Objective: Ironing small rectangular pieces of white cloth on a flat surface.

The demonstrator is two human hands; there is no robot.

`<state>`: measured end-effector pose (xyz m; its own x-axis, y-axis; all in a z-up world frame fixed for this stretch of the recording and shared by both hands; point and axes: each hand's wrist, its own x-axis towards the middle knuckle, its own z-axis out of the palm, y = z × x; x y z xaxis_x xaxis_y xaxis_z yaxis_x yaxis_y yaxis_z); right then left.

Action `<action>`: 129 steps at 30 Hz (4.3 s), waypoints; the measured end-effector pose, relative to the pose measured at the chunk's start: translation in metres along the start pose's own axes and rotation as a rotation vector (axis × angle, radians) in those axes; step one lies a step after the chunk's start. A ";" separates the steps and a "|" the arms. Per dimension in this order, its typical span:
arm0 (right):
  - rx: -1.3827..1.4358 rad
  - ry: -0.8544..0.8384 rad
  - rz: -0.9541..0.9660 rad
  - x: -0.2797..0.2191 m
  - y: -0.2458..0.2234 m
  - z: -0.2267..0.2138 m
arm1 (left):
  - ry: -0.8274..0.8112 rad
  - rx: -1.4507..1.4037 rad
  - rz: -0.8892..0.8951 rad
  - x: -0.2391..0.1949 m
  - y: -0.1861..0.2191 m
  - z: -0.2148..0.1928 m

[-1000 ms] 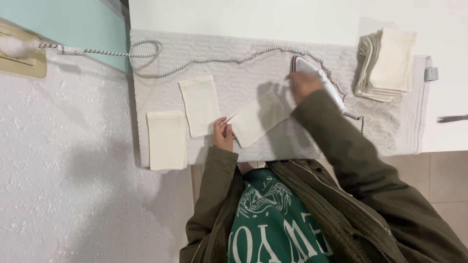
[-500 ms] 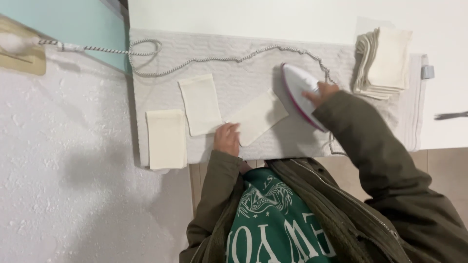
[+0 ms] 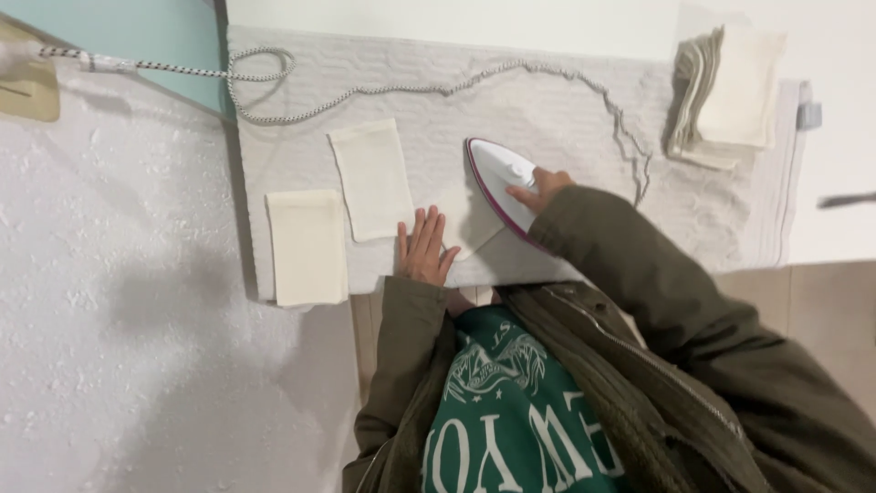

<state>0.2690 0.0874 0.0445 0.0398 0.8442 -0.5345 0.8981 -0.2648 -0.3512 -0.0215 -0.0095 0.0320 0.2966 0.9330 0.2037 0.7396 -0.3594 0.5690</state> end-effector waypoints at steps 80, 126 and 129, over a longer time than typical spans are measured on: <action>-0.173 0.348 -0.630 0.021 -0.015 -0.063 | 0.130 0.058 -0.318 0.050 -0.007 0.023; -0.067 0.071 -1.166 -0.018 -0.340 0.156 | 0.641 -0.249 -0.898 -0.145 -0.164 -0.134; -0.052 -0.039 -1.204 -0.058 -0.351 0.181 | 0.576 -0.421 -1.032 -0.137 -0.156 -0.147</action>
<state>-0.1281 0.0468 0.0600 -0.8481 0.5221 0.0908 0.3672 0.7025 -0.6096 -0.2666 -0.0789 0.0326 -0.6899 0.6863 -0.2303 0.1878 0.4768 0.8587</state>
